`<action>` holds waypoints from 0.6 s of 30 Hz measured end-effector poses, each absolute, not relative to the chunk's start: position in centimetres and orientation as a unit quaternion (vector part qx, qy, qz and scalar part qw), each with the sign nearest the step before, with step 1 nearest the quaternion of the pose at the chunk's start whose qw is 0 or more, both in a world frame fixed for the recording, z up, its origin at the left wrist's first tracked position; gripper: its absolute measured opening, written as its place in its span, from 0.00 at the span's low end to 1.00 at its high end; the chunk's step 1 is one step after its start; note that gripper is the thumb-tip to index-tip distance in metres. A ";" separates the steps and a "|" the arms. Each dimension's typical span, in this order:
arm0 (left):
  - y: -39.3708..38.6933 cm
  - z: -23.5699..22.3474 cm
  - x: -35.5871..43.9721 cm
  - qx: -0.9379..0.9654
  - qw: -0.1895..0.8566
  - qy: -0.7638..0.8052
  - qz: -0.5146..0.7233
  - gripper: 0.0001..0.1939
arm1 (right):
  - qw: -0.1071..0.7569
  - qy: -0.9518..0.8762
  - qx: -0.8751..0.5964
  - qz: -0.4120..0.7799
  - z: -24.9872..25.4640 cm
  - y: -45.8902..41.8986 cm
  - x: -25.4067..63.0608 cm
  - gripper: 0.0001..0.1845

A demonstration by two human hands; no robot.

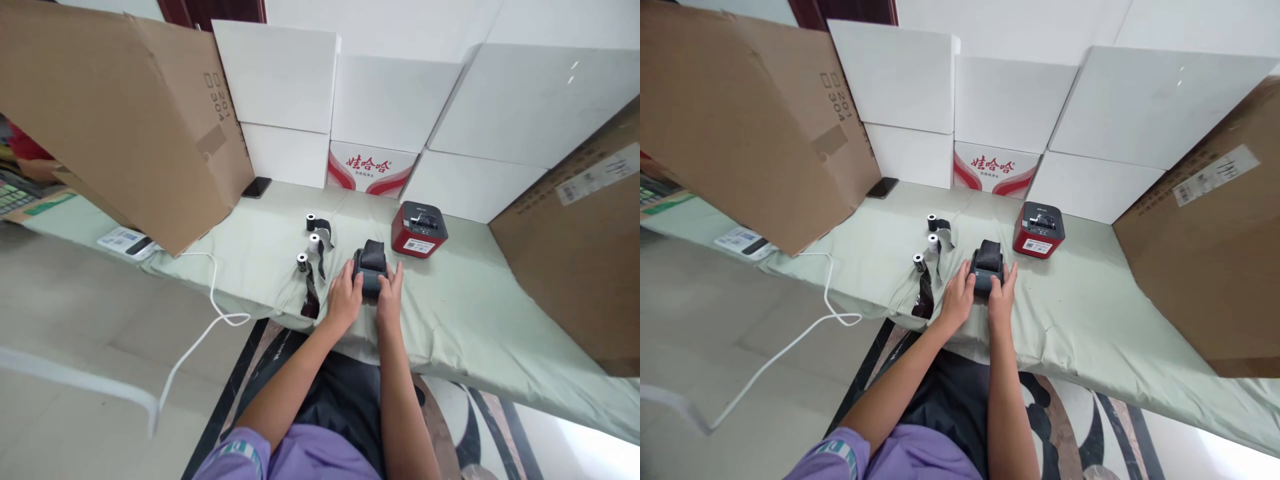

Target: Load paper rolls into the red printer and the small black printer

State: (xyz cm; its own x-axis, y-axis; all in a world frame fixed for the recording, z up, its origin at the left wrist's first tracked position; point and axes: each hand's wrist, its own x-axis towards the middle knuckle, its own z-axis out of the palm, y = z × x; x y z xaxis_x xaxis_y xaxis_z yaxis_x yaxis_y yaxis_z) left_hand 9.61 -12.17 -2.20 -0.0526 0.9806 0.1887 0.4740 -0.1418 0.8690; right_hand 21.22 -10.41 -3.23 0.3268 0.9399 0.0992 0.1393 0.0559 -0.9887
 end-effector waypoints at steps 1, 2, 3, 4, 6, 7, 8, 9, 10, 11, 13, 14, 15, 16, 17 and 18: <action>-12.1 -2.2 9.7 0.626 0.285 0.592 0.420 0.31 | 0.559 -0.465 -0.589 0.354 -3.3 -10.5 21.2 0.48; -12.1 -2.2 9.7 0.629 0.275 0.599 0.413 0.31 | 0.555 -0.469 -0.589 0.354 -3.3 -10.6 21.2 0.48; -12.0 -2.2 9.8 0.630 0.267 0.604 0.408 0.30 | 0.554 -0.469 -0.589 0.355 -3.4 -10.6 21.3 0.48; -12.0 -2.3 9.9 0.631 0.258 0.609 0.405 0.30 | 0.554 -0.468 -0.589 0.355 -3.4 -10.6 21.4 0.48; -12.0 -2.3 10.1 0.635 0.238 0.615 0.402 0.29 | 0.552 -0.469 -0.593 0.351 -3.5 -10.5 21.6 0.48; -12.0 -2.3 10.1 0.639 0.228 0.616 0.401 0.29 | 0.548 -0.472 -0.597 0.347 -3.5 -10.5 21.7 0.48; -12.1 -2.3 10.1 0.644 0.218 0.616 0.399 0.29 | 0.542 -0.476 -0.602 0.343 -3.6 -10.5 21.7 0.47; -12.2 -2.3 10.1 0.649 0.210 0.615 0.396 0.28 | 0.537 -0.481 -0.605 0.339 -3.7 -10.4 21.7 0.47; -12.3 -2.2 10.1 0.654 0.205 0.615 0.391 0.28 | 0.534 -0.485 -0.606 0.337 -3.7 -10.4 21.7 0.46; -12.3 -2.1 10.0 0.658 0.203 0.614 0.385 0.28 | 0.533 -0.488 -0.605 0.336 -3.8 -10.4 21.7 0.46; -12.3 -1.9 10.0 0.663 0.204 0.616 0.373 0.27 | 0.535 -0.489 -0.600 0.337 -3.7 -10.5 21.6 0.46; -12.3 -1.9 10.0 0.664 0.203 0.619 0.366 0.27 | 0.536 -0.489 -0.599 0.338 -3.7 -10.5 21.5 0.45; -12.3 -1.8 10.0 0.665 0.202 0.622 0.361 0.26 | 0.537 -0.488 -0.599 0.338 -3.6 -10.5 21.5 0.45; -12.3 -1.7 10.0 0.665 0.200 0.625 0.356 0.26 | 0.536 -0.487 -0.600 0.338 -3.4 -10.6 21.5 0.45; -12.3 -1.7 10.1 0.665 0.199 0.627 0.353 0.26 | 0.536 -0.487 -0.602 0.337 -3.3 -10.6 21.5 0.45; -12.3 -1.7 10.1 0.664 0.197 0.629 0.351 0.26 | 0.535 -0.487 -0.603 0.337 -3.2 -10.7 21.5 0.45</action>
